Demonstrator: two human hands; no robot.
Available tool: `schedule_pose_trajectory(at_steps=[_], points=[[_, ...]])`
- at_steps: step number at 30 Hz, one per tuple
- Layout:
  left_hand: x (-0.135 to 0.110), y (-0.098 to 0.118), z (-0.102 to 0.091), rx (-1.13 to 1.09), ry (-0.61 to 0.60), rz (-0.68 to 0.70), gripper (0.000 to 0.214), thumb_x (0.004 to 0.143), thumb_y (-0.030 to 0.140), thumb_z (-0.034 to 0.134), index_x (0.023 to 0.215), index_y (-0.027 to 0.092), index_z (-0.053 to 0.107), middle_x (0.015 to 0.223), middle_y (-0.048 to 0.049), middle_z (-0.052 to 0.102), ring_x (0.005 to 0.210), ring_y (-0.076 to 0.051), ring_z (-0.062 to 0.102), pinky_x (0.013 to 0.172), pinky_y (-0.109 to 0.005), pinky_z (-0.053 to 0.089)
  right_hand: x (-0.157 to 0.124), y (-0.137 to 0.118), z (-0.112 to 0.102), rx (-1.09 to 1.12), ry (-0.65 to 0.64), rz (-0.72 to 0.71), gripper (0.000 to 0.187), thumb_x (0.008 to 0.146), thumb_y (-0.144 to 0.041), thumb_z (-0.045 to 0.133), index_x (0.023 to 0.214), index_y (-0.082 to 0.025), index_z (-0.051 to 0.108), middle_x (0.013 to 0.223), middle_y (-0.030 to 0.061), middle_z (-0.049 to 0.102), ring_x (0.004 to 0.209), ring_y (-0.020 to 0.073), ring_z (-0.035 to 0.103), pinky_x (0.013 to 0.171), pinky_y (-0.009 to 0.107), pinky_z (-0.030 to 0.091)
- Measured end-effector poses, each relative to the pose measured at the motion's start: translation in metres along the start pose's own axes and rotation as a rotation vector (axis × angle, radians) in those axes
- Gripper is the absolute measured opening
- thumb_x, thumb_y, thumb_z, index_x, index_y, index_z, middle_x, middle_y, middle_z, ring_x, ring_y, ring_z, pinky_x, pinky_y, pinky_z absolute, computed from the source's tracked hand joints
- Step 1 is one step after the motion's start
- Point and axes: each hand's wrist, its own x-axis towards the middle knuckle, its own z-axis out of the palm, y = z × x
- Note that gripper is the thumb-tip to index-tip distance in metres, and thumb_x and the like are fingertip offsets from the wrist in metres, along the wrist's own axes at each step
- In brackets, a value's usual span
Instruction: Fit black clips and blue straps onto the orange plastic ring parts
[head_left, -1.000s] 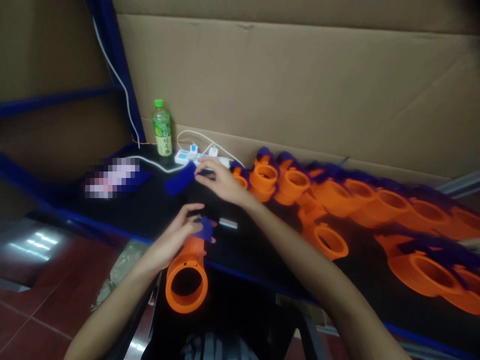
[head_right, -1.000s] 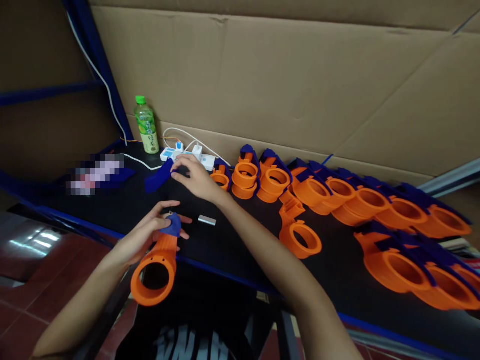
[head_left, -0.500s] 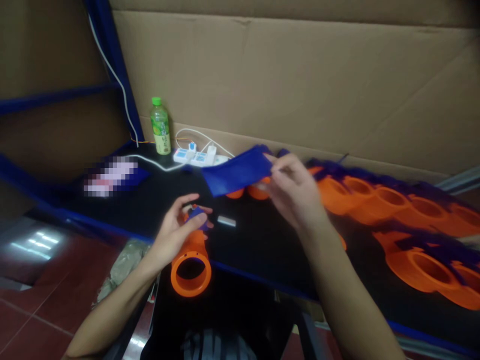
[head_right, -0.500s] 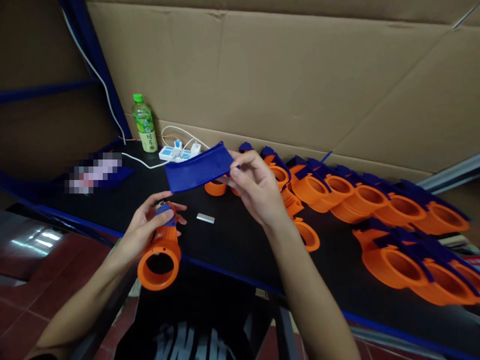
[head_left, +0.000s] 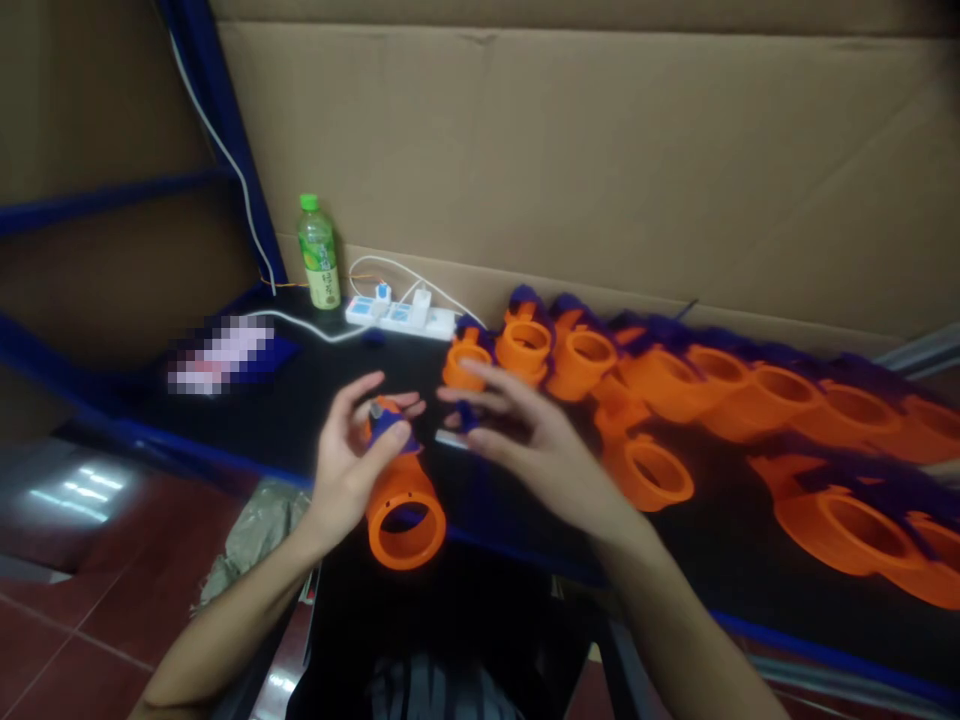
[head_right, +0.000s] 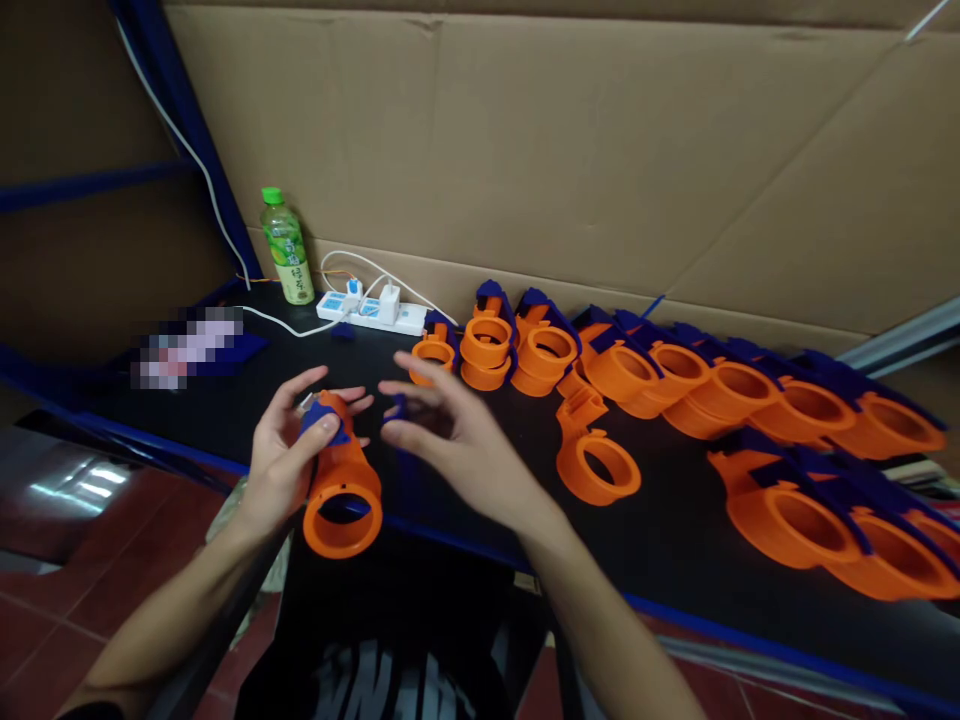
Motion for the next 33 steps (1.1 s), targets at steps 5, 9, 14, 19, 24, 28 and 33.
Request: schedule_pose_trajectory(at_steps=[5, 9, 14, 19, 24, 28, 33], points=[[-0.002, -0.003, 0.005, 0.033, 0.025, 0.04, 0.067, 0.08, 0.034, 0.08, 0.138, 0.027, 0.047, 0.124, -0.0108, 0.072, 0.113, -0.027, 0.07, 0.101, -0.042, 0.052, -0.007, 0.015, 0.035, -0.164, -0.076, -0.049, 0.066, 0.096, -0.029, 0.063, 0.156, -0.033, 0.037, 0.153, 0.0048, 0.05, 0.141, 0.0222, 0.048, 0.118, 0.045, 0.041], [-0.004, -0.003, 0.005, 0.024, 0.017, 0.051, 0.066, 0.081, 0.033, 0.08, 0.137, 0.028, 0.046, 0.131, -0.0114, 0.068, 0.119, -0.027, 0.066, 0.105, -0.043, 0.049, -0.004, 0.026, 0.04, -0.201, -0.07, -0.089, 0.061, 0.098, -0.029, 0.058, 0.155, -0.034, 0.038, 0.154, 0.0027, 0.048, 0.14, 0.0216, 0.049, 0.118, 0.043, 0.041], [-0.006, -0.005, 0.005, 0.035, 0.027, 0.041, 0.058, 0.081, 0.034, 0.079, 0.131, 0.026, 0.051, 0.137, -0.013, 0.065, 0.124, -0.029, 0.063, 0.107, -0.045, 0.047, -0.004, 0.031, 0.041, -0.165, -0.057, -0.059, 0.056, 0.098, -0.031, 0.057, 0.152, -0.034, 0.044, 0.147, 0.0024, 0.056, 0.131, 0.0216, 0.058, 0.112, 0.042, 0.048], [-0.009, -0.002, 0.006, 0.01, -0.013, 0.04, 0.054, 0.081, 0.033, 0.079, 0.127, 0.026, 0.053, 0.136, -0.0124, 0.065, 0.13, -0.03, 0.059, 0.111, -0.047, 0.043, -0.009, 0.031, 0.042, -0.076, -0.057, -0.022, 0.053, 0.097, -0.035, 0.06, 0.149, -0.033, 0.049, 0.146, 0.0022, 0.057, 0.132, 0.0223, 0.057, 0.113, 0.042, 0.046], [-0.013, 0.002, 0.006, 0.004, -0.055, 0.06, 0.052, 0.082, 0.032, 0.078, 0.127, 0.026, 0.053, 0.136, -0.0115, 0.065, 0.132, -0.029, 0.057, 0.115, -0.048, 0.038, -0.01, 0.035, 0.046, 0.152, 0.018, 0.014, 0.053, 0.087, -0.038, 0.074, 0.138, -0.029, 0.06, 0.142, 0.0061, 0.061, 0.127, 0.0232, 0.06, 0.112, 0.042, 0.046], [-0.017, 0.002, 0.005, -0.01, -0.127, -0.011, 0.052, 0.084, 0.035, 0.075, 0.129, 0.027, 0.05, 0.138, -0.0115, 0.064, 0.127, -0.031, 0.06, 0.107, -0.048, 0.046, -0.007, 0.047, 0.049, 0.274, 0.1, 0.083, 0.055, 0.067, -0.048, 0.088, 0.112, -0.023, 0.071, 0.114, 0.0069, 0.072, 0.108, 0.0227, 0.067, 0.098, 0.036, 0.052], [-0.022, 0.005, 0.005, -0.035, -0.194, -0.005, 0.057, 0.084, 0.03, 0.077, 0.133, 0.027, 0.048, 0.142, -0.0139, 0.061, 0.135, -0.034, 0.054, 0.109, -0.05, 0.045, -0.009, 0.055, 0.054, 0.522, 0.151, 0.181, 0.045, 0.062, -0.043, 0.092, 0.096, -0.021, 0.073, 0.095, 0.0031, 0.071, 0.086, 0.0162, 0.065, 0.078, 0.026, 0.052]])
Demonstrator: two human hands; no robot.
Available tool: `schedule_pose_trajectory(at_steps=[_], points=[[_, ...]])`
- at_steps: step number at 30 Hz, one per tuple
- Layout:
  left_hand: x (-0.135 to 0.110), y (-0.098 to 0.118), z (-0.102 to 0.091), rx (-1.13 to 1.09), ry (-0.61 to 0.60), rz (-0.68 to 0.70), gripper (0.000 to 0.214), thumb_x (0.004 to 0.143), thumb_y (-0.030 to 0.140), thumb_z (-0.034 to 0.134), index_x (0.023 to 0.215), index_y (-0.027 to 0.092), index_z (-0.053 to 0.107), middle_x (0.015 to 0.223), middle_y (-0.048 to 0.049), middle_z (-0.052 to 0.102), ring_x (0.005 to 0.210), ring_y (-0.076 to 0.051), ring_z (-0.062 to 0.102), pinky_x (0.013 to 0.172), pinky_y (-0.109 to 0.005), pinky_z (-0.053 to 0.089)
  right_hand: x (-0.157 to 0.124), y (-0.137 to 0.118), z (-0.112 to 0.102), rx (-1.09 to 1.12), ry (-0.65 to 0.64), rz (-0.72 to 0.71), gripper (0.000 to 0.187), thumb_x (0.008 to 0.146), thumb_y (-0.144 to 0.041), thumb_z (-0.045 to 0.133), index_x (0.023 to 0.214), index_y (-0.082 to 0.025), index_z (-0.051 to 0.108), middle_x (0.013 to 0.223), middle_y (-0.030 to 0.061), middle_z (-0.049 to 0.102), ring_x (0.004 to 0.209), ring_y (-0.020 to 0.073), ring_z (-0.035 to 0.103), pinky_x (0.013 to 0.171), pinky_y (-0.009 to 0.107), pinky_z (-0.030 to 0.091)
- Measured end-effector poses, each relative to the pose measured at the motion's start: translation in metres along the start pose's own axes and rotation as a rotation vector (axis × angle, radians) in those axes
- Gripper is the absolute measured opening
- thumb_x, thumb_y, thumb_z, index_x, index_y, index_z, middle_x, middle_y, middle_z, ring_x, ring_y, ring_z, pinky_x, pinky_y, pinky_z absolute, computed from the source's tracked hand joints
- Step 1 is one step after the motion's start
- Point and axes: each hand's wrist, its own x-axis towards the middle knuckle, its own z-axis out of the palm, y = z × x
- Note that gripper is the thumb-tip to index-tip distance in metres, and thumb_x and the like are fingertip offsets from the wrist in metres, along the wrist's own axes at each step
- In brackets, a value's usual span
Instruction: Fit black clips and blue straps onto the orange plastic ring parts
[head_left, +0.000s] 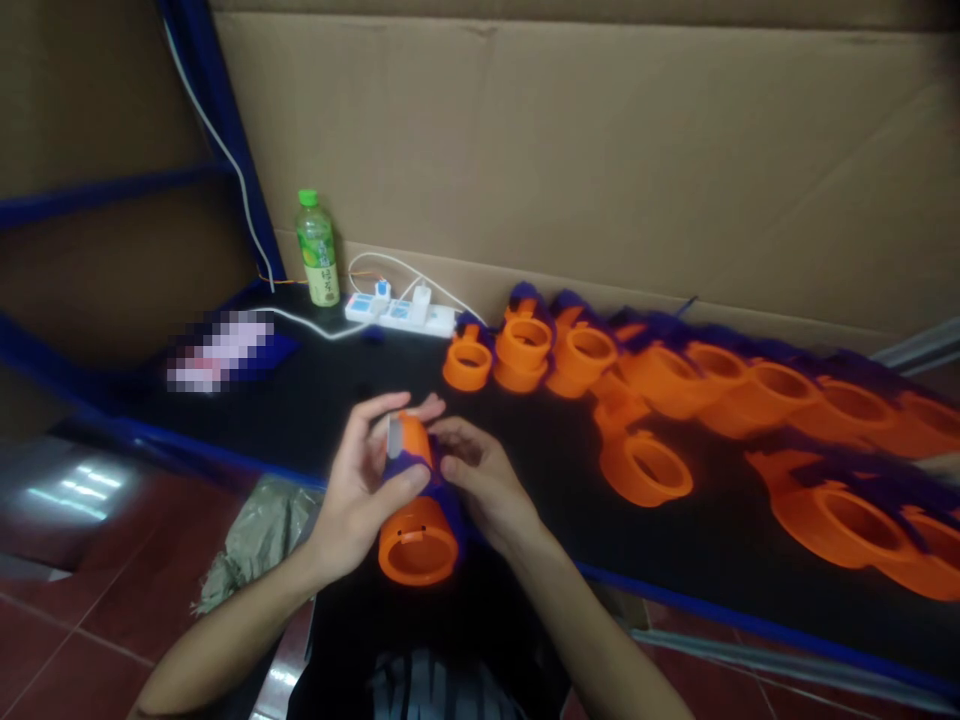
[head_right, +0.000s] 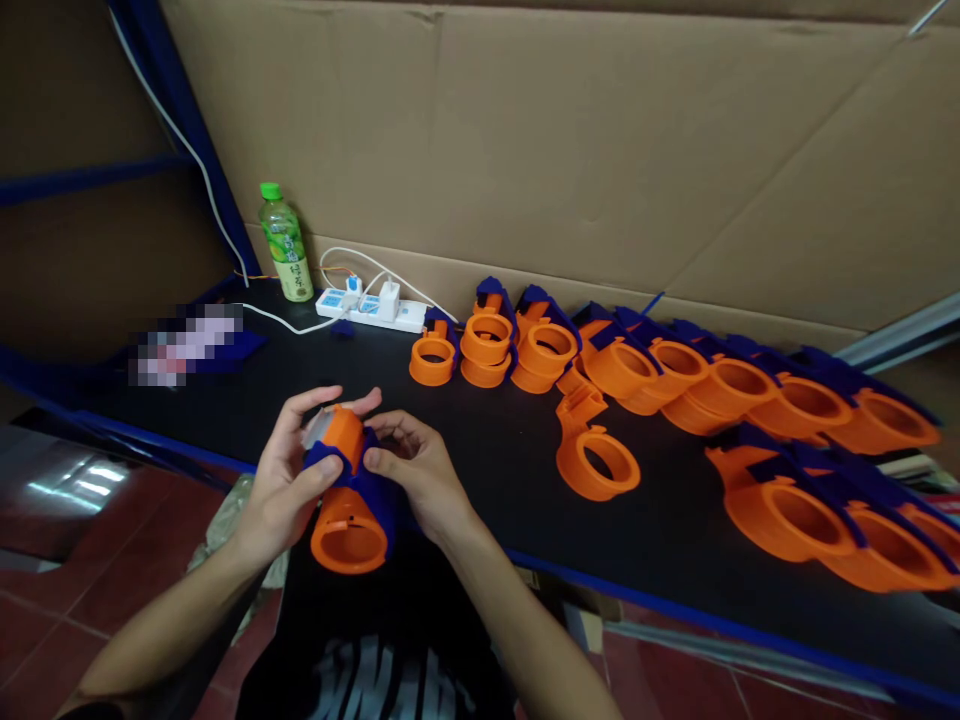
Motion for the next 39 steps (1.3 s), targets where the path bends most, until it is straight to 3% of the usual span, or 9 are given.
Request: schedule_pose_trajectory(at_steps=[3, 7, 18, 25, 31, 34, 39], points=[[0.0, 0.001, -0.001, 0.031, -0.036, 0.102, 0.057, 0.083, 0.023, 0.077, 0.132, 0.026, 0.049, 0.142, -0.0148, 0.061, 0.141, -0.034, 0.047, 0.115, -0.052, 0.038, -0.004, 0.002, 0.005, 0.116, 0.042, 0.041, 0.037, 0.064, -0.034, 0.092, 0.095, -0.022, 0.075, 0.095, 0.0013, 0.07, 0.083, 0.0129, 0.062, 0.075, 0.021, 0.05], [0.002, -0.001, -0.007, 0.021, -0.18, 0.188, 0.058, 0.079, 0.019, 0.08, 0.13, 0.024, 0.052, 0.142, -0.0162, 0.061, 0.142, -0.036, 0.046, 0.115, -0.053, 0.038, -0.009, 0.004, 0.007, 0.199, 0.055, 0.086, 0.033, 0.064, -0.034, 0.091, 0.09, -0.022, 0.074, 0.093, -0.0002, 0.069, 0.084, 0.0121, 0.061, 0.077, 0.021, 0.048], [0.002, 0.001, -0.012, -0.021, -0.403, 0.195, 0.068, 0.073, 0.01, 0.083, 0.132, 0.024, 0.053, 0.143, -0.0155, 0.06, 0.144, -0.041, 0.041, 0.116, -0.06, 0.035, -0.018, 0.002, 0.004, 0.2, -0.002, 0.16, 0.031, 0.064, -0.034, 0.091, 0.082, -0.02, 0.071, 0.09, 0.0007, 0.067, 0.088, 0.0157, 0.06, 0.083, 0.026, 0.046], [-0.001, -0.001, -0.01, -0.024, -0.442, 0.139, 0.071, 0.071, 0.008, 0.084, 0.135, 0.024, 0.055, 0.141, -0.015, 0.062, 0.139, -0.037, 0.049, 0.115, -0.054, 0.039, -0.022, 0.004, -0.002, 0.235, -0.058, 0.212, 0.039, 0.066, -0.035, 0.091, 0.1, -0.023, 0.076, 0.095, 0.0014, 0.07, 0.091, 0.0167, 0.063, 0.084, 0.028, 0.047], [0.005, -0.006, -0.011, -0.013, -0.451, 0.108, 0.075, 0.07, 0.008, 0.085, 0.136, 0.025, 0.053, 0.142, -0.0158, 0.061, 0.135, -0.037, 0.053, 0.111, -0.051, 0.044, -0.017, 0.008, -0.009, 0.286, -0.069, 0.287, 0.038, 0.067, -0.03, 0.09, 0.102, -0.022, 0.075, 0.1, 0.0023, 0.073, 0.095, 0.0172, 0.067, 0.086, 0.029, 0.051], [0.009, -0.008, -0.012, -0.054, -0.457, 0.123, 0.071, 0.074, 0.011, 0.082, 0.135, 0.027, 0.049, 0.141, -0.0169, 0.061, 0.128, -0.037, 0.06, 0.104, -0.052, 0.049, -0.018, 0.013, -0.008, 0.269, -0.012, 0.268, 0.038, 0.067, -0.034, 0.09, 0.099, -0.02, 0.076, 0.098, 0.0046, 0.074, 0.09, 0.0175, 0.068, 0.082, 0.029, 0.052], [0.012, -0.01, -0.011, -0.046, -0.421, 0.149, 0.066, 0.077, 0.015, 0.081, 0.132, 0.027, 0.047, 0.139, -0.018, 0.063, 0.126, -0.036, 0.062, 0.104, -0.055, 0.048, -0.021, 0.014, -0.005, 0.161, 0.105, 0.145, 0.028, 0.069, -0.038, 0.089, 0.088, -0.022, 0.077, 0.088, 0.0008, 0.072, 0.076, 0.0126, 0.064, 0.075, 0.025, 0.052]])
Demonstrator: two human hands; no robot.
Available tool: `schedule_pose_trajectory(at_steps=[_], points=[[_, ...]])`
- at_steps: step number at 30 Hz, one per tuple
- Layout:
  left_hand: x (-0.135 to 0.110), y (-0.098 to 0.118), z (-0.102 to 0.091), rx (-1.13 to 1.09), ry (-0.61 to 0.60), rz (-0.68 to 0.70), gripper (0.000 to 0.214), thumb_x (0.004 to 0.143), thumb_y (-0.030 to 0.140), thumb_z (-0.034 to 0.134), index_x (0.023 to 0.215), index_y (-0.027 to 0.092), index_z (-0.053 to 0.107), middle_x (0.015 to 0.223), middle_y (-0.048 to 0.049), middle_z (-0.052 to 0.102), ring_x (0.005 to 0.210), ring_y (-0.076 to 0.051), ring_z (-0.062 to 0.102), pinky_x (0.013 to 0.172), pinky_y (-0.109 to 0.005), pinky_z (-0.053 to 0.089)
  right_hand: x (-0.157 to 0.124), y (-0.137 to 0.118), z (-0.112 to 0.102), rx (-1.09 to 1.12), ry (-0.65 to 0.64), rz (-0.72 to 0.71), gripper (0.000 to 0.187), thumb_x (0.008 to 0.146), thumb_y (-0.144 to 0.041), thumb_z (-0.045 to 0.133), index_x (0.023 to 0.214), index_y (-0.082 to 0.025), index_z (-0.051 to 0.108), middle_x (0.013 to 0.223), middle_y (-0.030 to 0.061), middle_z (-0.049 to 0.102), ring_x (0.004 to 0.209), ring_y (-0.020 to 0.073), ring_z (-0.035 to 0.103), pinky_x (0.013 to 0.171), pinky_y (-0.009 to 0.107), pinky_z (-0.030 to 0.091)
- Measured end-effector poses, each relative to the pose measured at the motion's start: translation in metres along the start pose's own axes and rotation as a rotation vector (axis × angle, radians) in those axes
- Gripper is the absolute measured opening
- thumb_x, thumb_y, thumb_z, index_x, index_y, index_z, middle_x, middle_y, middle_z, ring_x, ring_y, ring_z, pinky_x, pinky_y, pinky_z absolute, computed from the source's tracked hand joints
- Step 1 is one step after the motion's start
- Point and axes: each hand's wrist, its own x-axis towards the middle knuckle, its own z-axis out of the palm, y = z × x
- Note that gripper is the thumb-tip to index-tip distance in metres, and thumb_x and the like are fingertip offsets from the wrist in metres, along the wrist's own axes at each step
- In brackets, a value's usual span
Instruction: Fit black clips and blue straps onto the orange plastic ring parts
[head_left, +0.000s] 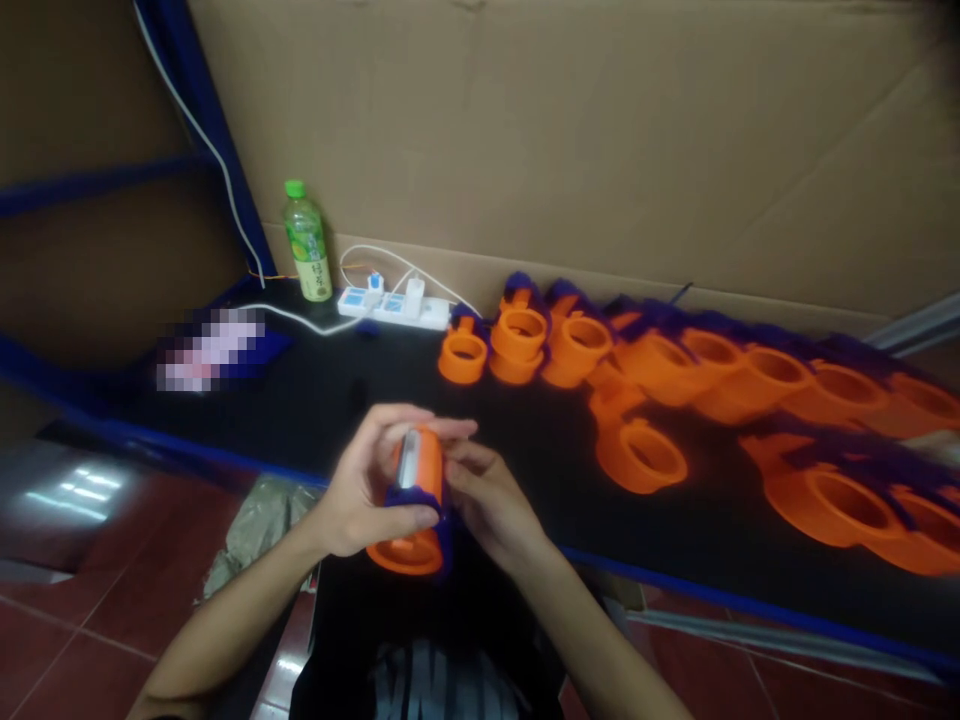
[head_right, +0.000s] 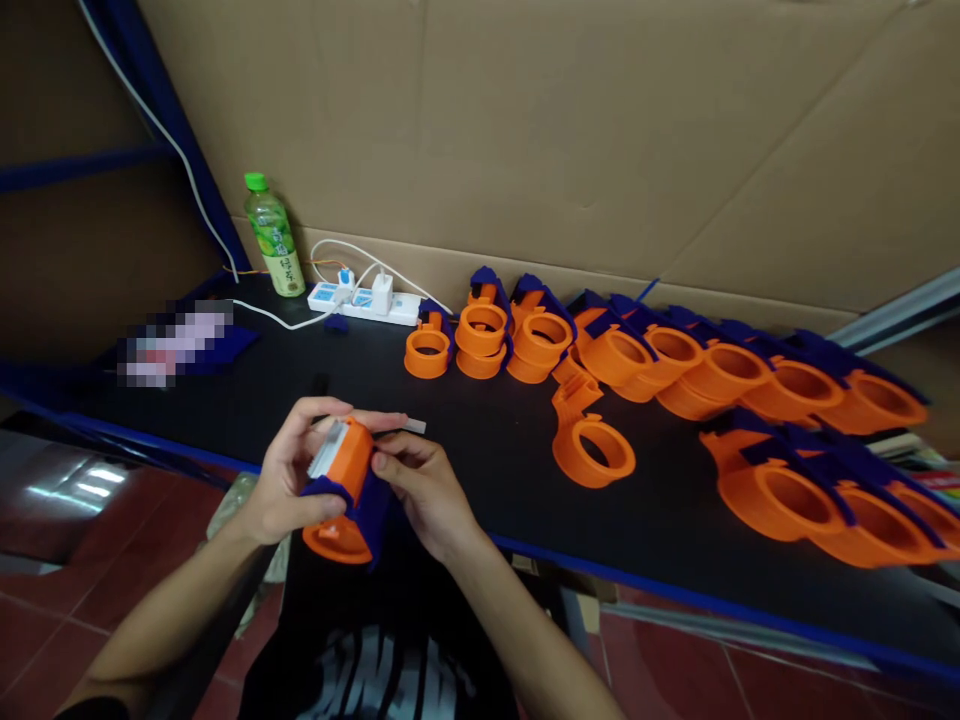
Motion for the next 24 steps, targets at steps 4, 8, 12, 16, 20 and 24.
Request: schedule_pose_trajectory(at_steps=[4, 8, 12, 16, 20, 24], points=[[0.003, -0.002, 0.002, 0.058, 0.112, 0.029, 0.062, 0.078, 0.016, 0.081, 0.129, 0.025, 0.048, 0.136, -0.0176, 0.064, 0.126, -0.036, 0.062, 0.107, -0.056, 0.047, -0.005, -0.01, 0.003, -0.304, 0.032, -0.181, 0.026, 0.084, -0.042, 0.076, 0.103, -0.024, 0.077, 0.111, 0.0049, 0.072, 0.103, 0.0201, 0.066, 0.097, 0.035, 0.05], [0.008, -0.012, 0.002, 0.084, 0.39, 0.042, 0.055, 0.083, 0.024, 0.077, 0.129, 0.026, 0.048, 0.134, -0.0153, 0.065, 0.12, -0.032, 0.066, 0.106, -0.055, 0.048, -0.026, -0.012, 0.01, -0.795, -0.001, -0.415, 0.053, 0.093, -0.048, 0.063, 0.141, -0.027, 0.058, 0.143, 0.0092, 0.054, 0.134, 0.026, 0.05, 0.115, 0.044, 0.039], [0.014, -0.024, 0.008, 0.104, 0.637, 0.027, 0.053, 0.088, 0.03, 0.074, 0.132, 0.03, 0.045, 0.135, -0.0111, 0.063, 0.123, -0.028, 0.064, 0.108, -0.054, 0.046, -0.049, 0.003, 0.015, -1.271, 0.123, -0.543, 0.106, 0.075, -0.05, 0.081, 0.161, -0.027, 0.024, 0.151, 0.0146, 0.039, 0.138, 0.035, 0.042, 0.114, 0.053, 0.041], [0.024, -0.028, 0.022, 0.074, 0.554, -0.02, 0.071, 0.084, 0.031, 0.077, 0.142, 0.036, 0.035, 0.143, -0.0102, 0.057, 0.134, -0.027, 0.054, 0.112, -0.05, 0.043, -0.059, 0.0, 0.003, -1.421, 0.248, -0.617, 0.097, 0.084, -0.037, 0.073, 0.162, -0.029, 0.016, 0.146, 0.015, 0.044, 0.132, 0.033, 0.049, 0.108, 0.05, 0.048], [0.031, -0.03, 0.026, 0.068, 0.332, -0.103, 0.097, 0.076, 0.031, 0.085, 0.151, 0.041, 0.024, 0.162, -0.0108, 0.033, 0.15, -0.03, 0.032, 0.116, -0.05, 0.037, -0.075, -0.042, -0.027, -1.481, 0.398, -0.626, 0.08, 0.087, -0.041, 0.066, 0.157, -0.027, 0.031, 0.145, 0.0123, 0.05, 0.131, 0.0321, 0.053, 0.11, 0.049, 0.046], [0.025, -0.033, 0.014, 0.121, 0.296, -0.167, 0.074, 0.083, 0.03, 0.077, 0.146, 0.036, 0.039, 0.162, -0.0094, 0.035, 0.151, -0.029, 0.03, 0.118, -0.051, 0.034, -0.103, -0.098, -0.076, -1.697, 0.859, -0.681, 0.075, 0.088, -0.056, 0.058, 0.151, -0.017, 0.045, 0.14, 0.0159, 0.057, 0.127, 0.0358, 0.057, 0.112, 0.051, 0.042]])
